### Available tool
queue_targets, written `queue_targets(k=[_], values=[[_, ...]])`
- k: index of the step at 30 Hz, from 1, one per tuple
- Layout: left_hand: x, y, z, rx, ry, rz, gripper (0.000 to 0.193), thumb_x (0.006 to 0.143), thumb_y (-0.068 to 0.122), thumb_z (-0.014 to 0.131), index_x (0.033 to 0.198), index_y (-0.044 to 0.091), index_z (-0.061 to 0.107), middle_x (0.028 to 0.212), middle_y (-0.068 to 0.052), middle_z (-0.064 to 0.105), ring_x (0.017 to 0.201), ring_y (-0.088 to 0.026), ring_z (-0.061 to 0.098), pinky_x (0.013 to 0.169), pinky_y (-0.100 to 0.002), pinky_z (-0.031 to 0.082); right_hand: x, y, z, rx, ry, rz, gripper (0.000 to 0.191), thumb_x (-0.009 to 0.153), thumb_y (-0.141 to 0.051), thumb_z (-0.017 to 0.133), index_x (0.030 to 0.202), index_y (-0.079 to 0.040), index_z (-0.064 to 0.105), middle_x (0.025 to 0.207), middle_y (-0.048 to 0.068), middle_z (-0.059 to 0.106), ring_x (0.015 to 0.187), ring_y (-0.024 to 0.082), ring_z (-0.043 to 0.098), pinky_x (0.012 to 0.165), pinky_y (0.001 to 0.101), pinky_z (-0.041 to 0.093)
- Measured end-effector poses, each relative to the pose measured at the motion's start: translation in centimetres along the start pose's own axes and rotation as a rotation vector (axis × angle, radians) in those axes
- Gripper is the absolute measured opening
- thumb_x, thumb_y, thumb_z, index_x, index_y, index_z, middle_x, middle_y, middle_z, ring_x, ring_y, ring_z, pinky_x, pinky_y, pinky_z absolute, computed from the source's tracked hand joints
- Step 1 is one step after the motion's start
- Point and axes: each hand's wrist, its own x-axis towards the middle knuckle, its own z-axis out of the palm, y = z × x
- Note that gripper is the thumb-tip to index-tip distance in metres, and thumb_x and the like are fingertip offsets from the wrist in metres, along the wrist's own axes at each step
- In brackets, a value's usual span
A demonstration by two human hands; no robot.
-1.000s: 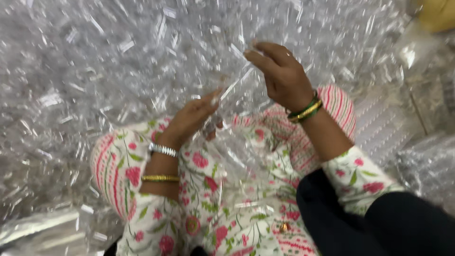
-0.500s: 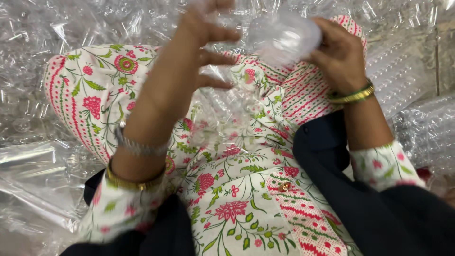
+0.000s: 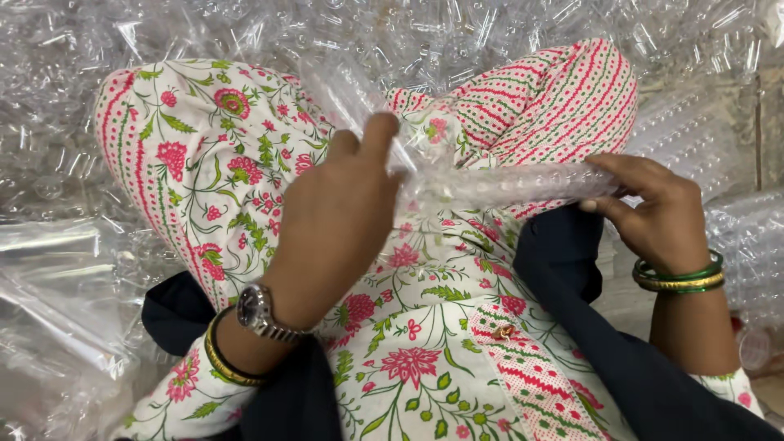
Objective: The person sits on the floor surrounded by piles of clear plastic tubes and fills clear plastic bags with the tubes by hand. They gather tubes from the pile, insert them one at a time into a bag held on their lap, and set filled bags aside.
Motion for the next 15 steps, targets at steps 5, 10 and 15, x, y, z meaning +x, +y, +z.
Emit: queue_targets(k=[5, 10, 15], values=[[-0.6, 0.9, -1.3, 0.183, -0.021, 0.035, 0.028, 0.084, 0.0, 0.061, 0.111, 0.005, 0.057, 0.099, -0.017, 0.062, 0.072, -0.035, 0.069, 0.057, -0.045, 0.056, 0.1, -1.7, -0.2, -0.052, -0.046, 0.051, 0.057, 0.075, -0.01, 0.087, 0.13, -0.014, 0.072, 0.115, 0.012, 0.074, 0.086, 0.019, 0.071, 0.078, 0.0324, 0.057], [0.1, 2.7, -0.1, 0.026, 0.027, 0.258, 0.036, 0.08, 0.0, 0.062, 0.114, 0.009, 0.058, 0.092, -0.017, 0.065, 0.067, -0.034, 0.069, 0.05, -0.046, 0.054, 0.0, -3.8, -0.1, 0.102, -0.242, 0.138, 0.054, 0.066, -0.016, 0.088, 0.118, -0.01, 0.076, 0.101, 0.008, 0.078, 0.084, 0.017, 0.071, 0.073, 0.0305, 0.055], [0.0, 6.2, 3.4, -0.342, -0.109, 0.454, 0.028, 0.088, 0.006, 0.062, 0.114, 0.004, 0.053, 0.09, -0.018, 0.068, 0.073, -0.037, 0.071, 0.057, -0.047, 0.054, 1.4, -5.3, 3.3, 0.538, -0.508, 0.274, 0.04, 0.08, -0.014, 0.079, 0.118, -0.004, 0.074, 0.103, 0.011, 0.081, 0.091, 0.02, 0.074, 0.08, 0.0331, 0.059]])
